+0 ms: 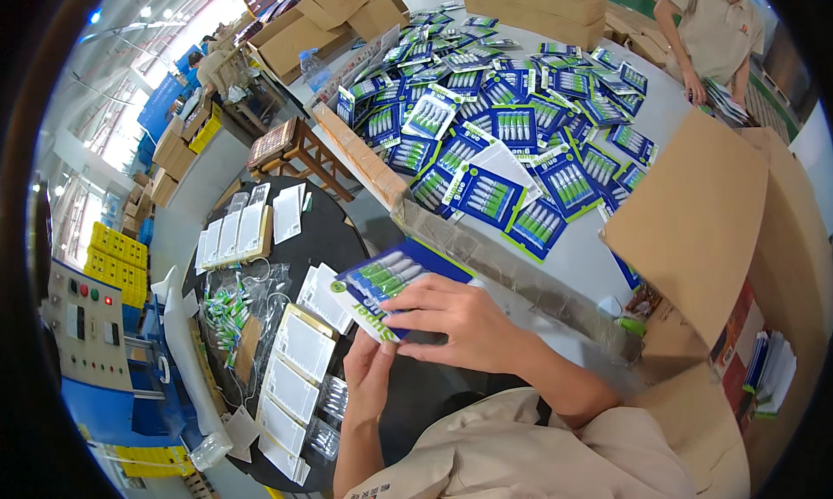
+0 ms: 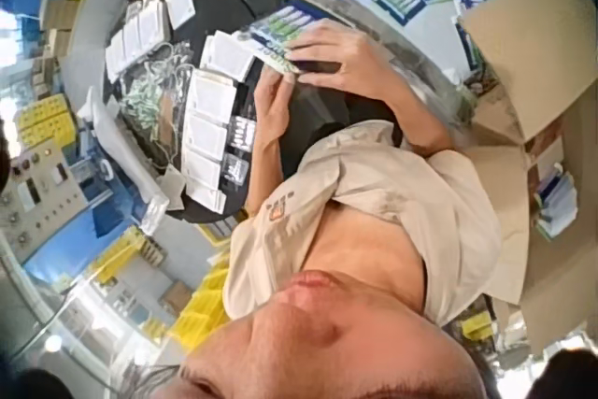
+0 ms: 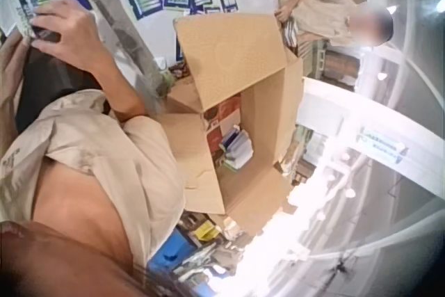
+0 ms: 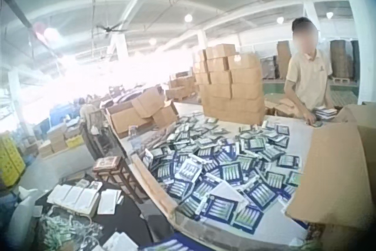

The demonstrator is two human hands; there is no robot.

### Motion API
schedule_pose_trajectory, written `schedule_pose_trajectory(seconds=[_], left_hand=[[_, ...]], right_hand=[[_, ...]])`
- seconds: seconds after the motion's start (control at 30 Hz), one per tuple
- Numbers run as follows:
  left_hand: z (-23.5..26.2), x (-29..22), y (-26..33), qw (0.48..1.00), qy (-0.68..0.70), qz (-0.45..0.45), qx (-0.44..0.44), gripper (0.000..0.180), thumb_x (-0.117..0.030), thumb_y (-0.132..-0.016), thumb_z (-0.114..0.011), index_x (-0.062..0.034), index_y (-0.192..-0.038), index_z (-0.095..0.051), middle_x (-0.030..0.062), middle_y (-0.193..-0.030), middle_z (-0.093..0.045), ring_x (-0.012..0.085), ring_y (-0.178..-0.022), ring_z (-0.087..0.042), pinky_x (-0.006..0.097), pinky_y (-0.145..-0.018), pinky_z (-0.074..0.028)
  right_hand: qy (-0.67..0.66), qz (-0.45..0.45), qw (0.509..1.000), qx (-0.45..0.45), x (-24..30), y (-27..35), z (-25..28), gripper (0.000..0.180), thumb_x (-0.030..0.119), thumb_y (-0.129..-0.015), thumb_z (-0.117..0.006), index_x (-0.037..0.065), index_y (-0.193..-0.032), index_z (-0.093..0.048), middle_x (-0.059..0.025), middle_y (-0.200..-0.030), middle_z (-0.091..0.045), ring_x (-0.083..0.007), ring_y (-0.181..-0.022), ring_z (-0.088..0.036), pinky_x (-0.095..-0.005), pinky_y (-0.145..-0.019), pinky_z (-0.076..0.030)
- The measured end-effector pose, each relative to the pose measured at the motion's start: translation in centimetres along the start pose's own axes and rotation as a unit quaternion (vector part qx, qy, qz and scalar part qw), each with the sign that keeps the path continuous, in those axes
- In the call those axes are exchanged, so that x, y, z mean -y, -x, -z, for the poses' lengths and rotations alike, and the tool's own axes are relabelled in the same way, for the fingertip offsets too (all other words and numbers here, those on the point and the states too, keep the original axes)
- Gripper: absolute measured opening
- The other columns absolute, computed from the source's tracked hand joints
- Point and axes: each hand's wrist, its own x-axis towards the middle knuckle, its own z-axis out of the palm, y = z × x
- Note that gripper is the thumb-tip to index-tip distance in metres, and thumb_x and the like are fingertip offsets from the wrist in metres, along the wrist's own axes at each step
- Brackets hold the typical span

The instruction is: The person assembles small glue tubes into plastic blister packs, places them into cardboard backing cards, and stacks the completed packages on a nearby table. The person repeatedly picks up glue tubes, arranges them in trays, closes the packaging, and transfers finished units to a growing pile.

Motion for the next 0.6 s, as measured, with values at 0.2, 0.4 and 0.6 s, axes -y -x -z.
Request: schedule_pose_trajectory(seconds=[0.2, 0.4, 0.6], left_hand=[[-2.1, 2.1, -5.9, 0.948, 0.3, 0.09, -0.059, 0.032, -0.007, -0.101, -0.052, 0.0048, -0.13, -0.058, 0.0107, -0.122, -0.065, 0.0187, -0.112, -0.064, 0.035, -0.099, -0.051], [-3.0, 4.0, -8.7, 0.911, 0.364, 0.19, -0.034, 0.03, -0.014, -0.104, -0.058, 0.0008, -0.13, -0.056, 0.0095, -0.124, -0.065, 0.019, -0.115, -0.064, 0.037, -0.102, -0.052], [-3.0, 4.9, -10.1, 0.91, 0.361, 0.198, -0.055, 0.025, -0.002, -0.1, -0.06, -0.0013, -0.124, -0.057, 0.0113, -0.123, -0.067, 0.0199, -0.113, -0.067, 0.037, -0.101, -0.054]], right_hand=[[0.063, 0.007, 0.997, -0.05, -4.1, -1.9, 0.5, 0.037, 0.008, -0.078, -0.075, 0.004, -0.114, -0.071, -0.0061, -0.109, -0.071, -0.0239, -0.105, -0.064, -0.0358, -0.089, -0.054], [0.152, 0.029, 0.983, -0.098, -6.5, -0.9, 0.8, 0.03, 0.003, -0.081, -0.069, 0.002, -0.11, -0.072, -0.0105, -0.102, -0.071, -0.0266, -0.094, -0.068, -0.0385, -0.082, -0.057], [0.115, -0.028, 0.989, -0.088, -7.0, -1.2, 1.8, 0.032, 0.006, -0.08, -0.074, 0.005, -0.112, -0.073, -0.0082, -0.113, -0.071, -0.0265, -0.102, -0.066, -0.0407, -0.091, -0.055]])
